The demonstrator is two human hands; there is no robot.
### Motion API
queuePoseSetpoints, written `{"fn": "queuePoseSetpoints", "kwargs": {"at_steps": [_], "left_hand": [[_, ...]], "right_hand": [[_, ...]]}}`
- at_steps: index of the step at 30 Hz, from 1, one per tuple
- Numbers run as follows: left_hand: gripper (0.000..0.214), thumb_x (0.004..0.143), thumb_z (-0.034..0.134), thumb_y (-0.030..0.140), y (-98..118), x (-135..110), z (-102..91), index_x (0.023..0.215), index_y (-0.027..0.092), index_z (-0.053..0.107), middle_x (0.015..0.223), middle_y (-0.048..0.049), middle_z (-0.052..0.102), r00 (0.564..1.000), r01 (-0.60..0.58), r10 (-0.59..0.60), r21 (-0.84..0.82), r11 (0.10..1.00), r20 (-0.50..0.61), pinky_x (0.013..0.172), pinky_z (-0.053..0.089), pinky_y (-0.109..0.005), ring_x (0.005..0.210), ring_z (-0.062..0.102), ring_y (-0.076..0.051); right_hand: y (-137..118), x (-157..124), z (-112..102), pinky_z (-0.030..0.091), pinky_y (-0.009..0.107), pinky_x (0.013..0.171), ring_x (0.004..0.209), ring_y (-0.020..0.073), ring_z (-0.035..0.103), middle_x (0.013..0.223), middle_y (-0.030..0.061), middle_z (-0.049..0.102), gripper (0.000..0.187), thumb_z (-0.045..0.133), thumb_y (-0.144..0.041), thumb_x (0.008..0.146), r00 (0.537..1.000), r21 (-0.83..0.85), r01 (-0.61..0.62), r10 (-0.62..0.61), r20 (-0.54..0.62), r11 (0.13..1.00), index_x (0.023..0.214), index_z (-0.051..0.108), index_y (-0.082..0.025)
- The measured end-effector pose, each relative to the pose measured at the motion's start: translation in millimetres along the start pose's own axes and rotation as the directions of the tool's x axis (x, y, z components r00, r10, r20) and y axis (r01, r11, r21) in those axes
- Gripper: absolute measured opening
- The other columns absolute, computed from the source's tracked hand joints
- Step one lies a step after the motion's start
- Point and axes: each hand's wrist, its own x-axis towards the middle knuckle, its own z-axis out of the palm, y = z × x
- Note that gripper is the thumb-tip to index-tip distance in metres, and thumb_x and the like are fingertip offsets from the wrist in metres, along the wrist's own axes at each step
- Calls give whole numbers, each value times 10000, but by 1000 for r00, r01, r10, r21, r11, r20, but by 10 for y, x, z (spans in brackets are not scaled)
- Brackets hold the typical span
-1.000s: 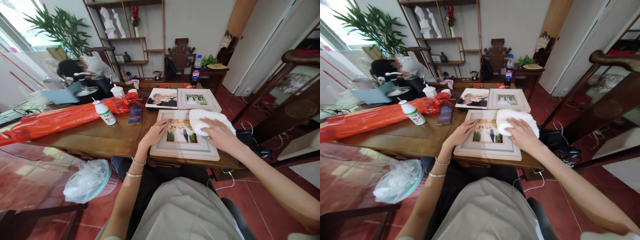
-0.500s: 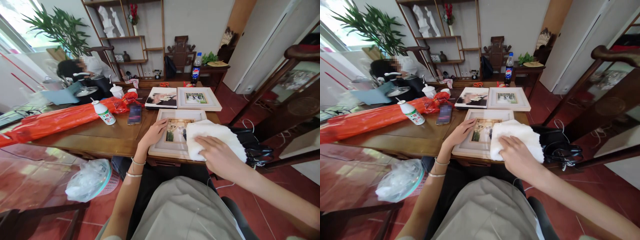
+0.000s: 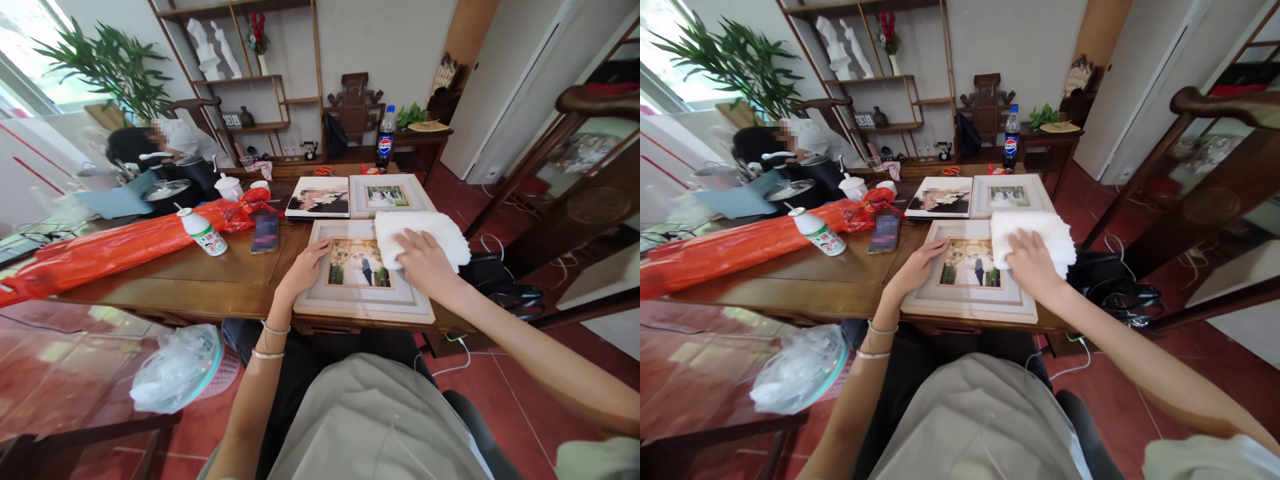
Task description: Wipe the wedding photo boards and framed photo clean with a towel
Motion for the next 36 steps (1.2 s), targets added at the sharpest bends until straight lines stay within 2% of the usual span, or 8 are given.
{"fn": "queuePoseSetpoints", "kwargs": {"at_steps": [6,9,17,20,23,25,32,36], "left_hand": [[699,722,317,-54,-4,7,0,1344,165,550,1445,-59,500,1000,13,-13,2,1000,-5,1182,305,-443,1378,414,-203],[687,731,317,-52,-7,-1,-5,1345,150,551,1445,-72,499,1000,-3,3,1,1000,3,1185,299,-435,1388,398,-204],[678,733,325,-61,14,-12,-24,1349,120,543,1450,-106,487,1000,-6,6,-16,1000,17,1177,307,-451,1375,415,-223],[701,726,328,-70,13,-14,-17,1364,141,529,1450,-88,491,1000,-14,14,-1,1000,14,1178,307,-434,1372,418,-211],[704,727,337,-67,7,-14,-12,1372,150,521,1455,-83,486,1000,-18,17,13,1000,16,1177,305,-437,1375,413,-213],[693,736,336,-63,4,-14,-12,1374,137,517,1457,-95,482,1000,-19,19,20,1000,18,1177,303,-441,1376,411,-218],[703,723,333,-73,-6,-16,-6,1366,136,524,1454,-98,485,1000,-25,25,-3,1000,9,1172,312,-441,1375,413,-218],[711,713,340,-74,-16,-15,-4,1357,153,536,1456,-86,484,1000,-24,24,-24,999,4,1172,312,-452,1376,412,-220]], "right_hand": [[-359,-537,-415,384,482,1012,1233,372,495,1280,208,604,239,551,-34,728,995,62,84,-86,43,995,782,767,-121],[-379,-589,-469,405,442,1010,1219,337,521,1268,195,616,250,544,-36,698,994,115,84,-91,57,990,780,760,-131],[1,48,10,403,445,1019,1253,340,482,1346,194,548,333,536,-99,753,993,145,-116,118,-4,983,1020,737,-100],[51,354,133,367,454,1053,1310,353,407,1358,190,533,313,561,-99,751,997,151,-74,76,-5,986,1009,737,-92],[-20,607,195,334,425,1076,1341,344,360,1344,199,531,284,571,-104,767,1000,158,21,-20,-5,987,992,741,-80],[-95,712,213,327,428,1073,1349,350,338,1334,214,527,279,559,-126,798,1000,156,25,-23,-12,987,1005,738,-69],[-67,613,206,300,518,1047,1333,398,306,1326,199,524,282,522,-109,804,996,96,-86,86,1,992,974,747,-91],[66,562,205,328,474,1028,1309,387,325,1285,205,539,296,520,-84,783,995,92,-95,93,30,991,978,742,-76]]}}
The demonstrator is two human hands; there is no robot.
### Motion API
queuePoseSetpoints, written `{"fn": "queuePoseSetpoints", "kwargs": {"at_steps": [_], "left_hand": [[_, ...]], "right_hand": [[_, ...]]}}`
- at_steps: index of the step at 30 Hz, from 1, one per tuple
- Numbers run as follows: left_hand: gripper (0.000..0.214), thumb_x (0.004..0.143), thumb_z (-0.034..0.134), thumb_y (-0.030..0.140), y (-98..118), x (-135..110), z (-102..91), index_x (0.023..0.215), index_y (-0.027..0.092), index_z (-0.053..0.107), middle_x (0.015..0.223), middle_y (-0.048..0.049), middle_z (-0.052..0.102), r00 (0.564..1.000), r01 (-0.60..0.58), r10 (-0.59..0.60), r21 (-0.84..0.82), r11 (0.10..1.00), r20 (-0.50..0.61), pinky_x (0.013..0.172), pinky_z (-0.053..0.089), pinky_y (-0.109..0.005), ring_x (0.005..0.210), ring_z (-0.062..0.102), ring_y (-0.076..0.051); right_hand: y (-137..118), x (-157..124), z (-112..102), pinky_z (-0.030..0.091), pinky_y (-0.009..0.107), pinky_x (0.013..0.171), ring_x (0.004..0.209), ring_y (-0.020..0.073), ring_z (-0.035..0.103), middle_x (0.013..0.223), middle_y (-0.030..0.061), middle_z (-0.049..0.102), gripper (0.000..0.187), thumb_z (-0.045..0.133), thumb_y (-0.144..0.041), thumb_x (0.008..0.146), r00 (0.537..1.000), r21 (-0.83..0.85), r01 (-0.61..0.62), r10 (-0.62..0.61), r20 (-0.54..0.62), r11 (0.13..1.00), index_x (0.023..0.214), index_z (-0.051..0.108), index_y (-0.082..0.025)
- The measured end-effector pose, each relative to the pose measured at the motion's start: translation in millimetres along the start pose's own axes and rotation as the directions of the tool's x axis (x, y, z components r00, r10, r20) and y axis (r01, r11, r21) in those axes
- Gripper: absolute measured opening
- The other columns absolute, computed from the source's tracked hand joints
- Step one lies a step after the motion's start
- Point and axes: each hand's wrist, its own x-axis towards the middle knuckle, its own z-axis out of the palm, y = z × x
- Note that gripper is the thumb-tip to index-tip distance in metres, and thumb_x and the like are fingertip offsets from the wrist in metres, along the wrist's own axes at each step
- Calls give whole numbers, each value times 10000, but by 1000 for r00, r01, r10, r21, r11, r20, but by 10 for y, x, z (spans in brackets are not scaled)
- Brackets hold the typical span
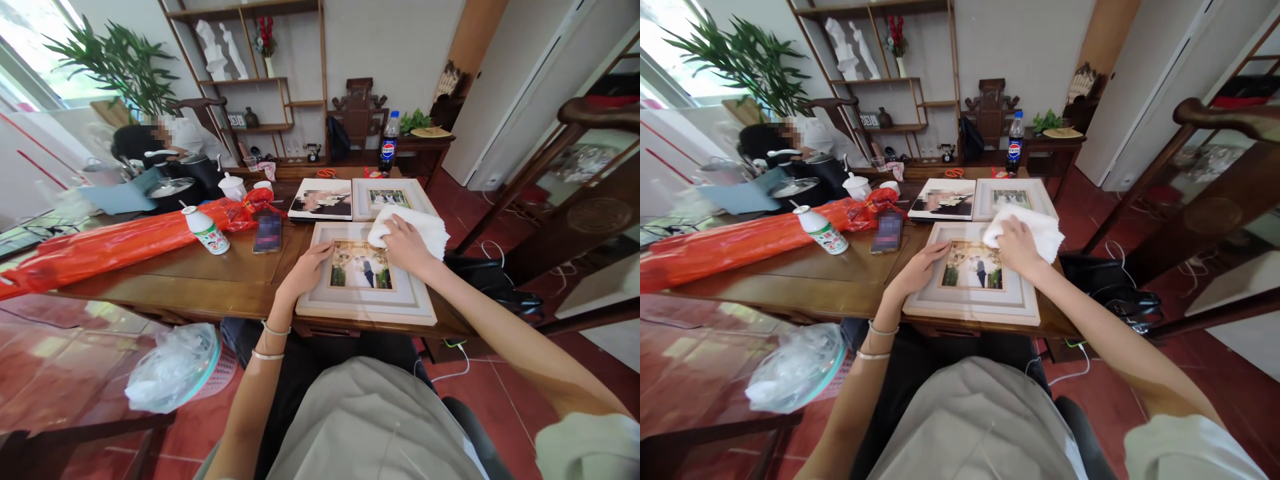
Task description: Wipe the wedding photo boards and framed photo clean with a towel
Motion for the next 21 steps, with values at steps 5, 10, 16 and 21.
{"fn": "queuePoseSetpoints", "kwargs": {"at_steps": [5,10,16,21], "left_hand": [[702,717,343,-66,-1,-2,-4,1367,129,522,1462,-109,473,1000,-9,9,5,1000,11,1170,311,-456,1379,407,-229],[665,739,340,-60,-1,0,10,1337,137,554,1430,-108,510,1000,-4,4,23,1000,-13,1160,328,-454,1354,441,-234],[618,758,350,-47,6,10,27,1294,141,594,1377,-116,557,1000,9,-8,24,1000,-18,1142,349,-468,1322,472,-250],[659,750,329,-61,15,8,29,1353,114,531,1443,-121,494,1000,15,-14,46,999,-8,1166,315,-449,1365,424,-226]], "right_hand": [[-195,231,-44,345,437,1008,1295,381,333,1245,229,549,276,514,-107,810,996,36,84,-85,12,996,966,737,-60],[-657,598,-123,387,399,932,1214,342,416,1180,195,594,270,502,-137,841,982,73,184,-186,19,980,962,740,-97],[-855,736,-121,353,434,959,1238,338,388,1271,187,562,307,470,-159,863,977,60,209,-211,19,976,1021,730,-115],[-514,458,-65,299,481,1017,1313,363,316,1345,166,526,278,513,-153,833,992,14,119,-120,37,993,988,743,-142]]}}
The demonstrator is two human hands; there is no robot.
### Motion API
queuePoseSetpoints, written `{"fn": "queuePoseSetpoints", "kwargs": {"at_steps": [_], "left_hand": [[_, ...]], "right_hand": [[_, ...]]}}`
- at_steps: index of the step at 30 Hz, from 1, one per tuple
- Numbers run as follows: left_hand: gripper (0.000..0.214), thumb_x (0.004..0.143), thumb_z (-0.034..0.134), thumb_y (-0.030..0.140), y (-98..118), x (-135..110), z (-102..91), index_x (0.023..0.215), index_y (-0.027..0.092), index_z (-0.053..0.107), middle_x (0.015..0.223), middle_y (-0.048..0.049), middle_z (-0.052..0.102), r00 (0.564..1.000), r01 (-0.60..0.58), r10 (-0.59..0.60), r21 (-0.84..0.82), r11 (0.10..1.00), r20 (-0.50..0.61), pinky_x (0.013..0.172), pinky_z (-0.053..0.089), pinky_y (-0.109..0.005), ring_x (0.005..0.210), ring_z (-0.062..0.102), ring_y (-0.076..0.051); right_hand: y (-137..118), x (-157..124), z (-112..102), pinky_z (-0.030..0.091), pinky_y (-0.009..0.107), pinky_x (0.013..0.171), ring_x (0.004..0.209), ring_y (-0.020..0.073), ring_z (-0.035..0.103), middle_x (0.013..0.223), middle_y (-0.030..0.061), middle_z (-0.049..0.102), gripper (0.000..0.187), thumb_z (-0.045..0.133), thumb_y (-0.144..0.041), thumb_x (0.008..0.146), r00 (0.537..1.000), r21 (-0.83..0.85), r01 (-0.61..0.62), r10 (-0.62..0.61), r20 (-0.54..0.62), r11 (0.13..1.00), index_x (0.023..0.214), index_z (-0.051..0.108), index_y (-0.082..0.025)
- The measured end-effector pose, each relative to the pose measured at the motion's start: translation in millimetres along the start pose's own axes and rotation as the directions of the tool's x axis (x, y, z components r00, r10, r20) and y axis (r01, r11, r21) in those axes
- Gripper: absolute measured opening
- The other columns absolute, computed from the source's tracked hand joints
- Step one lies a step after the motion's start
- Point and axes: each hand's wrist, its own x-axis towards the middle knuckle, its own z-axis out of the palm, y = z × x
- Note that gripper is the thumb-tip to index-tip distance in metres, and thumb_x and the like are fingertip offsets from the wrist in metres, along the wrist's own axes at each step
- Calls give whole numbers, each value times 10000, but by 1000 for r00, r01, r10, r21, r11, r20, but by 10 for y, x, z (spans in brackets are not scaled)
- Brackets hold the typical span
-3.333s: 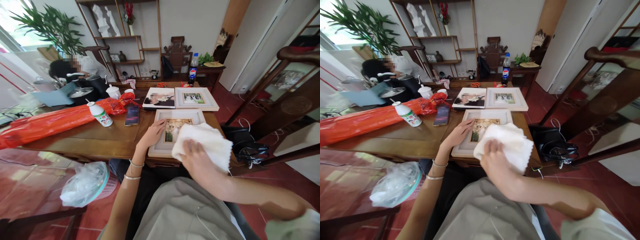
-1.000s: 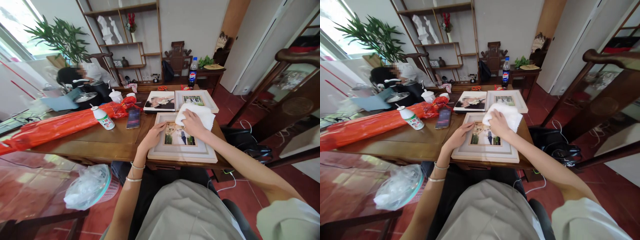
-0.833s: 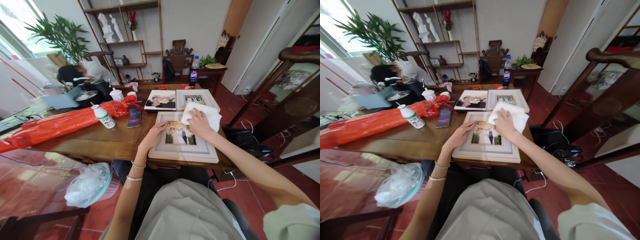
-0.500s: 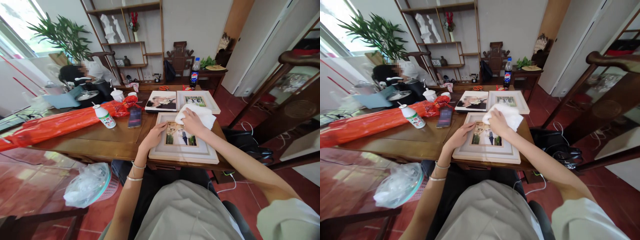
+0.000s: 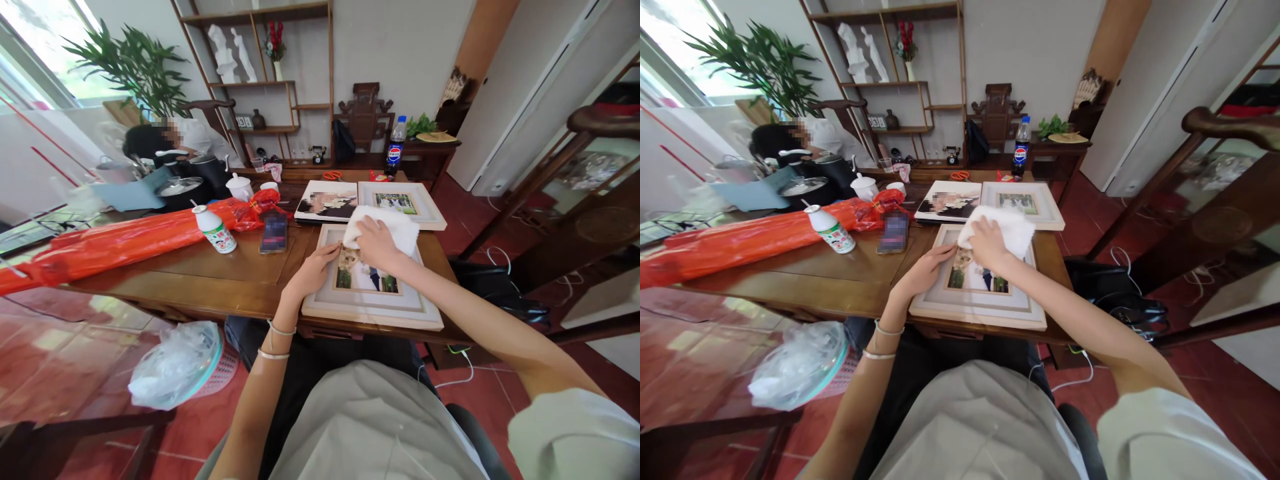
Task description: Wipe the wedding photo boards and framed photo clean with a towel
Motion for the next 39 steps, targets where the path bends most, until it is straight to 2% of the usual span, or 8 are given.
{"fn": "queuePoseSetpoints", "kwargs": {"at_steps": [4,7,13,17,21,31,35,39], "left_hand": [[664,751,321,-63,18,-3,-12,1364,97,516,1462,-127,469,1000,6,-6,2,1000,23,1172,310,-438,1382,401,-220],[652,757,321,-58,21,-6,-14,1363,83,514,1467,-135,460,1000,6,-7,6,1000,28,1177,300,-437,1389,390,-224],[691,721,349,-74,44,0,-25,1341,159,545,1451,-88,490,1000,0,0,-29,1000,1,1168,313,-455,1374,412,-231],[600,738,346,-67,94,13,-42,1222,137,637,1395,-116,538,1000,5,-6,-52,999,-15,1137,359,-461,1329,460,-263],[619,750,348,-64,70,13,-24,1282,136,594,1404,-118,530,1000,13,-14,-38,999,-16,1149,338,-461,1348,442,-253],[671,750,342,-62,47,-7,-45,1366,137,520,1466,-100,468,1000,9,-9,-30,999,19,1176,306,-454,1385,399,-220],[683,742,343,-64,32,-11,-33,1372,137,513,1468,-101,466,1000,0,1,-29,1000,10,1175,306,-452,1384,399,-219],[684,727,355,-58,23,-7,-18,1352,151,537,1450,-102,489,1000,-6,6,-47,999,-12,1164,311,-474,1371,415,-237]], "right_hand": [[332,-319,23,325,521,998,1283,392,364,1310,189,552,267,520,-94,793,993,-23,-122,122,-6,992,937,744,-120],[452,-424,7,390,491,938,1194,379,462,1265,219,568,280,510,-73,780,991,-12,-130,130,-22,991,957,726,-84],[189,-172,-66,380,391,986,1249,285,450,1385,161,495,378,510,-41,787,984,73,178,-175,-44,981,1130,647,-123],[-30,77,-93,420,349,890,1071,246,566,1228,150,597,354,483,-19,794,947,130,322,-320,-35,938,1096,630,-131],[-2,120,-127,427,306,729,900,235,619,1007,124,670,358,507,-25,768,958,128,284,-287,8,950,1093,613,-134],[472,-317,-233,368,323,620,819,276,641,933,156,687,376,474,12,714,988,27,89,-91,125,996,1035,626,-109],[364,-151,-274,383,320,633,844,270,641,955,154,691,336,487,-32,758,987,65,114,-120,108,991,1053,625,-116],[24,190,-289,415,307,702,932,258,635,1021,135,688,309,504,-89,808,977,128,193,-202,61,973,1090,624,-132]]}}
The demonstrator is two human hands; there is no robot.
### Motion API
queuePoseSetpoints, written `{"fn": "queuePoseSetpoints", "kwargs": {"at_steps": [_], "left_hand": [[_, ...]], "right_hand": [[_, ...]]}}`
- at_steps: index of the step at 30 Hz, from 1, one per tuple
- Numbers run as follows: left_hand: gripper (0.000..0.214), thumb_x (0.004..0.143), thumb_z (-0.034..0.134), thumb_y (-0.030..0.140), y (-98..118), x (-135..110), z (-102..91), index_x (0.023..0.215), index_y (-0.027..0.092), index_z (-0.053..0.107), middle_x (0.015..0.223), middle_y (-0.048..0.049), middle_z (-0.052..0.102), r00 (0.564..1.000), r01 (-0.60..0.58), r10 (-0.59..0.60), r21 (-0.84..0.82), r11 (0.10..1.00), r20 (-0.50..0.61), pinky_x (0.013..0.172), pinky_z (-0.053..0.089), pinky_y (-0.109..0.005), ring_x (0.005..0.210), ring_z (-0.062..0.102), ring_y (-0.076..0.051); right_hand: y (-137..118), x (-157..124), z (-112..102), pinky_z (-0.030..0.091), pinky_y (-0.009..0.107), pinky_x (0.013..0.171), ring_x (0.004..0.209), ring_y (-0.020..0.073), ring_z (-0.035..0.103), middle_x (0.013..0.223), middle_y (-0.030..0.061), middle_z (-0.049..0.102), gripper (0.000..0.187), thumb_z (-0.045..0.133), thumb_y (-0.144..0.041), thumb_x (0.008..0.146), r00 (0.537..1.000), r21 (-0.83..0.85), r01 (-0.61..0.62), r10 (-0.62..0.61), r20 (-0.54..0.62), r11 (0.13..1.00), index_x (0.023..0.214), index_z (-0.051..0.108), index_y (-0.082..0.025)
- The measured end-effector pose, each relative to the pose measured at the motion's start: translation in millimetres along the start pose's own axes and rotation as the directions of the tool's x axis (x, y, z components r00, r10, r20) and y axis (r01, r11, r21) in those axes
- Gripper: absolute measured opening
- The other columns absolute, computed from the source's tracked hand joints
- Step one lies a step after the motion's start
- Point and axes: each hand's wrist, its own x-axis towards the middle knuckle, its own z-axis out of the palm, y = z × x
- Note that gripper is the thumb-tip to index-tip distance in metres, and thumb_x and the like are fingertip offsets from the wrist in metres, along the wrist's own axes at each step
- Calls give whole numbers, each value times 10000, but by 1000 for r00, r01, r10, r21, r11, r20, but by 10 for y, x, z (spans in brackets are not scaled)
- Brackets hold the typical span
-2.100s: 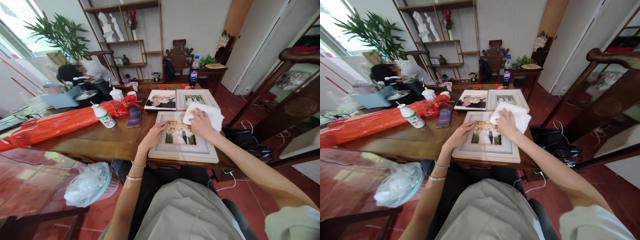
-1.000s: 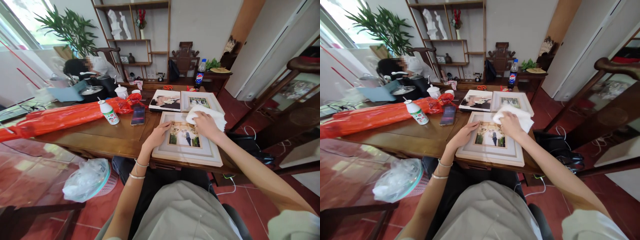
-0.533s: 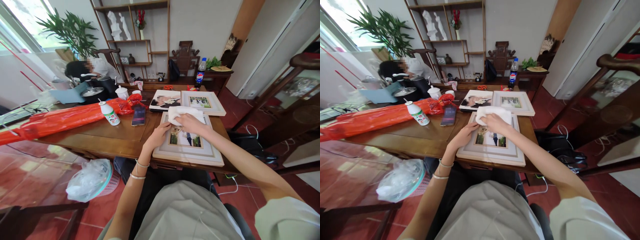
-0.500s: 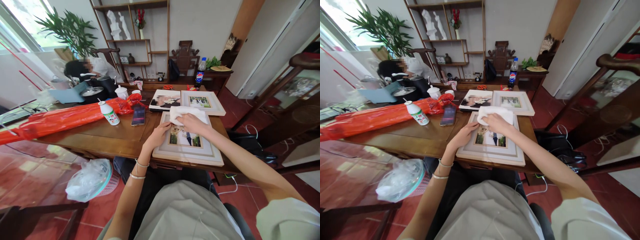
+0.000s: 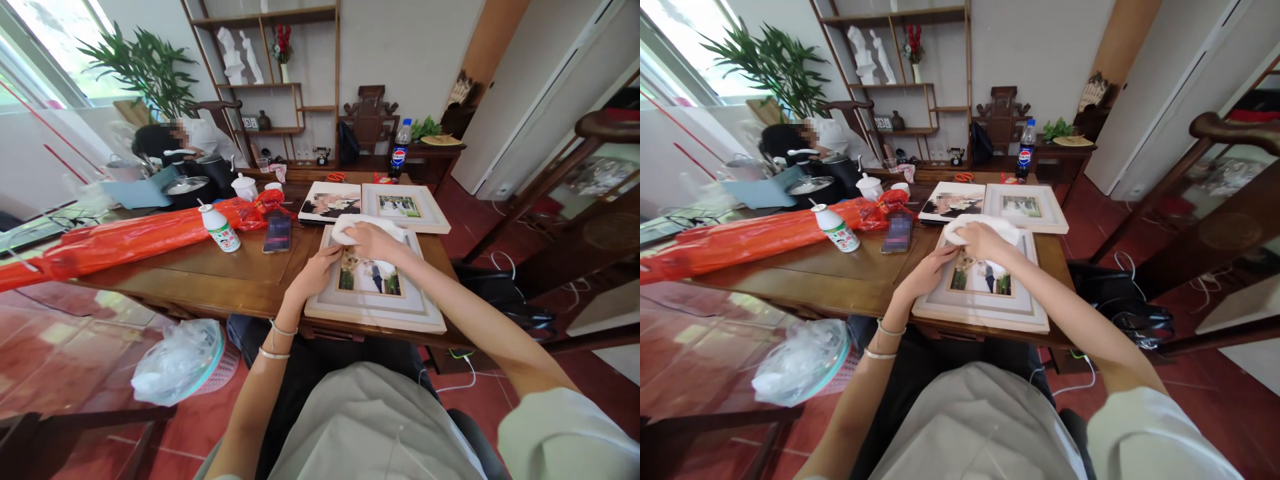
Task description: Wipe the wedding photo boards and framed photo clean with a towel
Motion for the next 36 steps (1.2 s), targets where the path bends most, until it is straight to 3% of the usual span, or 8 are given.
{"fn": "queuePoseSetpoints", "kwargs": {"at_steps": [6,14,18,22,24,27,30,36], "left_hand": [[602,745,354,-44,35,9,-7,1249,140,626,1370,-115,558,1000,3,-3,4,1000,-21,1137,356,-456,1316,472,-263],[707,727,345,-64,-10,-4,12,1374,165,516,1462,-71,480,1000,7,-7,0,1000,-4,1177,306,-443,1376,412,-211],[702,730,343,-71,-4,-5,8,1370,156,518,1462,-80,477,1000,11,-11,9,1000,5,1176,307,-447,1380,407,-213],[673,736,327,-74,10,-2,6,1357,94,524,1451,-122,484,1000,21,-21,30,999,11,1177,308,-419,1378,410,-218],[678,734,326,-78,8,-5,10,1354,109,529,1449,-114,488,1000,16,-16,20,1000,4,1177,307,-425,1376,412,-215],[685,735,327,-79,-1,-12,17,1347,145,539,1451,-94,490,1000,5,-5,2,1000,-11,1173,312,-437,1375,413,-208],[680,741,328,-75,-1,-17,19,1344,154,543,1446,-82,498,1000,7,-6,10,1000,-21,1173,317,-424,1372,418,-202],[667,730,327,-75,33,6,0,1337,93,549,1444,-120,493,999,48,-48,18,999,-2,1177,308,-429,1370,422,-226]], "right_hand": [[-225,194,106,434,306,793,1019,251,619,1136,138,664,313,497,-52,811,999,14,54,-54,7,998,1062,661,-141],[261,-613,57,437,317,617,810,257,662,981,151,698,304,501,23,743,977,-99,-178,188,101,979,906,703,-135],[538,-933,-80,465,366,685,870,279,660,1007,142,713,369,454,49,730,957,-168,-269,283,65,948,908,708,-150],[732,-1090,-95,456,465,883,1220,333,520,1493,132,427,444,406,72,740,967,-235,-230,195,-163,944,1006,694,-137],[769,-1104,-10,448,476,915,1284,335,463,1571,112,289,468,407,79,726,974,-216,-182,145,-177,959,1036,688,-133],[758,-1044,181,443,471,940,1250,318,500,1500,152,412,468,451,48,705,988,-112,-132,123,-88,985,1068,688,-128],[723,-934,348,359,523,1033,1333,326,414,1360,195,551,383,490,-31,739,987,-31,-139,136,-87,990,1054,693,-106],[481,-954,347,328,523,1063,1344,331,401,1416,197,496,350,513,-57,752,993,-58,-113,110,-48,992,1049,693,-104]]}}
